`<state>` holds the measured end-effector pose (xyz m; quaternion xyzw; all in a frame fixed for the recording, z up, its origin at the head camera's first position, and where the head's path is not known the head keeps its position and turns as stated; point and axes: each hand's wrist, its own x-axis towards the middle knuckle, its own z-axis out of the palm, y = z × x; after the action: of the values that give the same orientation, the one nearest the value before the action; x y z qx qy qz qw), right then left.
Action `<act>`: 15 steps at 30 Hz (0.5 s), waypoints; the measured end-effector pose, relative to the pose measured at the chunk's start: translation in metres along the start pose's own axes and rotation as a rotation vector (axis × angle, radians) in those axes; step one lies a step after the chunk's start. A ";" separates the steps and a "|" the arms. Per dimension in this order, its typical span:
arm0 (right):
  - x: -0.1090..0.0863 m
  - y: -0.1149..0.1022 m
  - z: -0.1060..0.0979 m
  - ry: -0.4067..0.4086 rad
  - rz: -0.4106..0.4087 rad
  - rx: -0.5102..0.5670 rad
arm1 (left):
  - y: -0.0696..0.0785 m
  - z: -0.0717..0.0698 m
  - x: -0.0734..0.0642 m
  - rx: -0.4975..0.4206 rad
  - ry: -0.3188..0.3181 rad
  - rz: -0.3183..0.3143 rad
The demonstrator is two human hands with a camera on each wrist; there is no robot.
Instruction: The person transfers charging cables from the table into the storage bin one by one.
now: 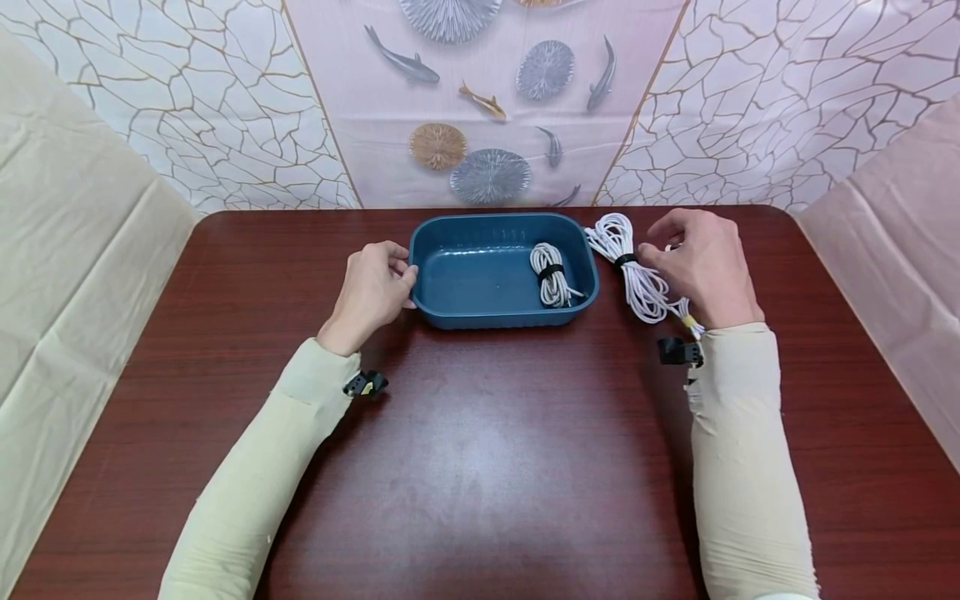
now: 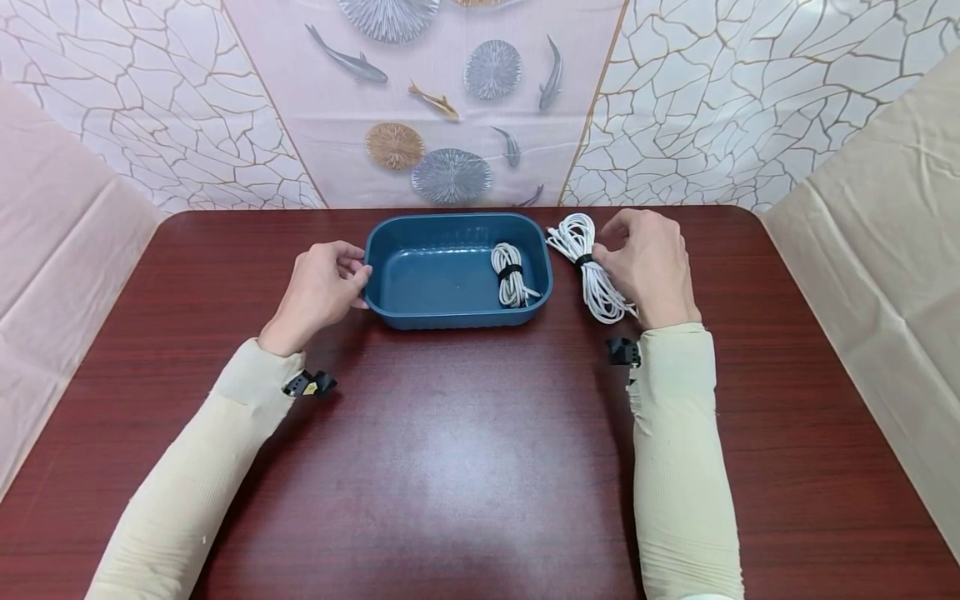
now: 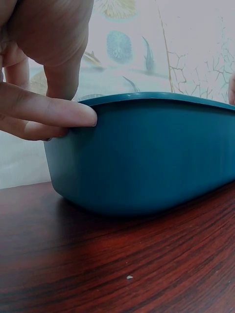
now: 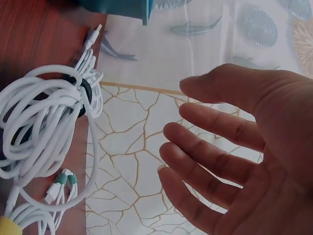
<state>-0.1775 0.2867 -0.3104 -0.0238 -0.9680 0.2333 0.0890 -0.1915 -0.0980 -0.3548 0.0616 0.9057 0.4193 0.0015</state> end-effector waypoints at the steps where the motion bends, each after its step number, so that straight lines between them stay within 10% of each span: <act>1: 0.000 0.001 0.000 0.004 0.005 -0.002 | 0.000 0.000 0.000 0.000 0.000 0.001; 15: 0.003 0.014 0.000 0.057 0.025 -0.006 | 0.000 0.000 0.000 -0.003 0.002 -0.004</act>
<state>-0.1802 0.2992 -0.3162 -0.0429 -0.9655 0.2306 0.1135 -0.1914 -0.0976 -0.3547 0.0597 0.9052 0.4208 0.0015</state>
